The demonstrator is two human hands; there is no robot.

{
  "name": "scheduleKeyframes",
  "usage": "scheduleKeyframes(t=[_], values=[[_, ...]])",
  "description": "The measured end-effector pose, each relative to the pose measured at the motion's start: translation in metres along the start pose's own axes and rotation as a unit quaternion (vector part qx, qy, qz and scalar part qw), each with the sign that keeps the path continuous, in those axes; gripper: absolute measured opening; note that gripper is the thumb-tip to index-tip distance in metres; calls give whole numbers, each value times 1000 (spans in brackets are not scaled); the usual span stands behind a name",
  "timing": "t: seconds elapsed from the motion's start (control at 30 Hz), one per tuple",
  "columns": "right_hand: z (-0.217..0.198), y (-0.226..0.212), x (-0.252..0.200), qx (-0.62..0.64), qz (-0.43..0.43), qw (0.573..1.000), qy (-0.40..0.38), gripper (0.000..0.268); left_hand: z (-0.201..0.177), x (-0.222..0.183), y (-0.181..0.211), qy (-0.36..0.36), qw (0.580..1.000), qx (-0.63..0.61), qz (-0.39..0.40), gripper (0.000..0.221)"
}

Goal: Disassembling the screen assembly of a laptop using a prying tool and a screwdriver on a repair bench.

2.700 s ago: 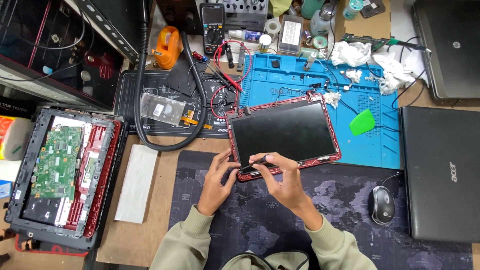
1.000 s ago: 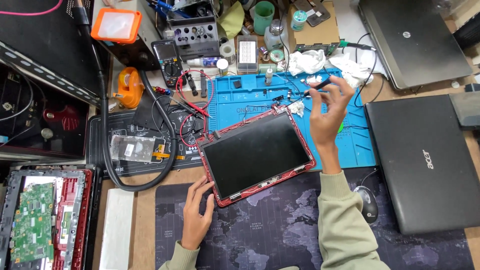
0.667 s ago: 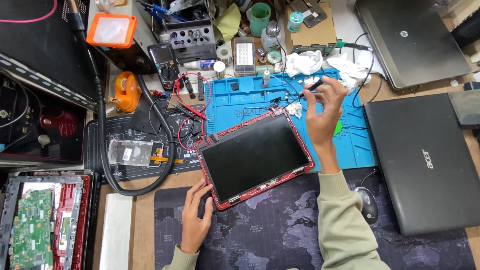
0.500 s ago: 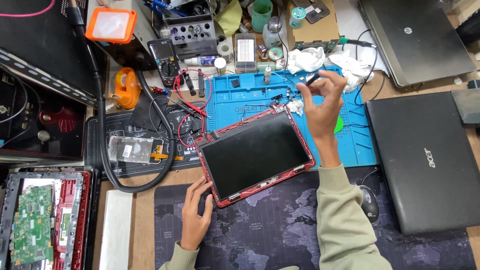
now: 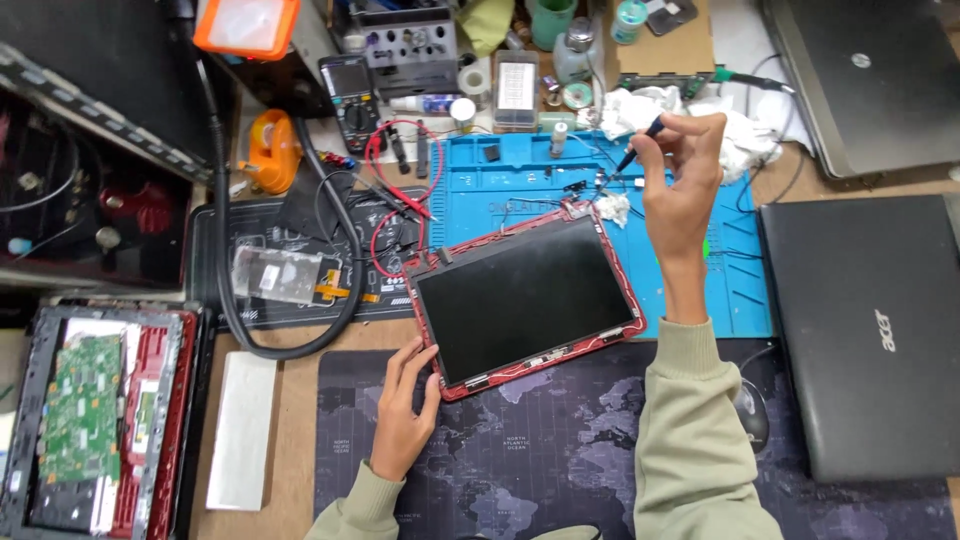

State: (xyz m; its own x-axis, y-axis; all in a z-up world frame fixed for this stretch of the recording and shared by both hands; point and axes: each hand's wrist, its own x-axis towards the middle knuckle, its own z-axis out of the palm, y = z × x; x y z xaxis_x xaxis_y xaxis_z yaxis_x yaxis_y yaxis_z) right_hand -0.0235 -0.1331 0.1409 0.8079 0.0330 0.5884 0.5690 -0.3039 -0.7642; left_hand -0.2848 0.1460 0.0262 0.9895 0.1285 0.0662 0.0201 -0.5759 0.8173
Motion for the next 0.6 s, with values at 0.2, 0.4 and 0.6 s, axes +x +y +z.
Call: scheduleKeyframes(t=[0.2,0.4,0.6], values=[[16,3,-4,-46,-49,998,13,22,4,-2,-5,-5,1000,26,9,40],[21,-1,-4,-70,-65,995,28,19,2,-2,1,-10,1000,21,-7,43],[16,1,-3,-56,-25,996,65,22,5,-2,-4,-25,998,24,-60,45]])
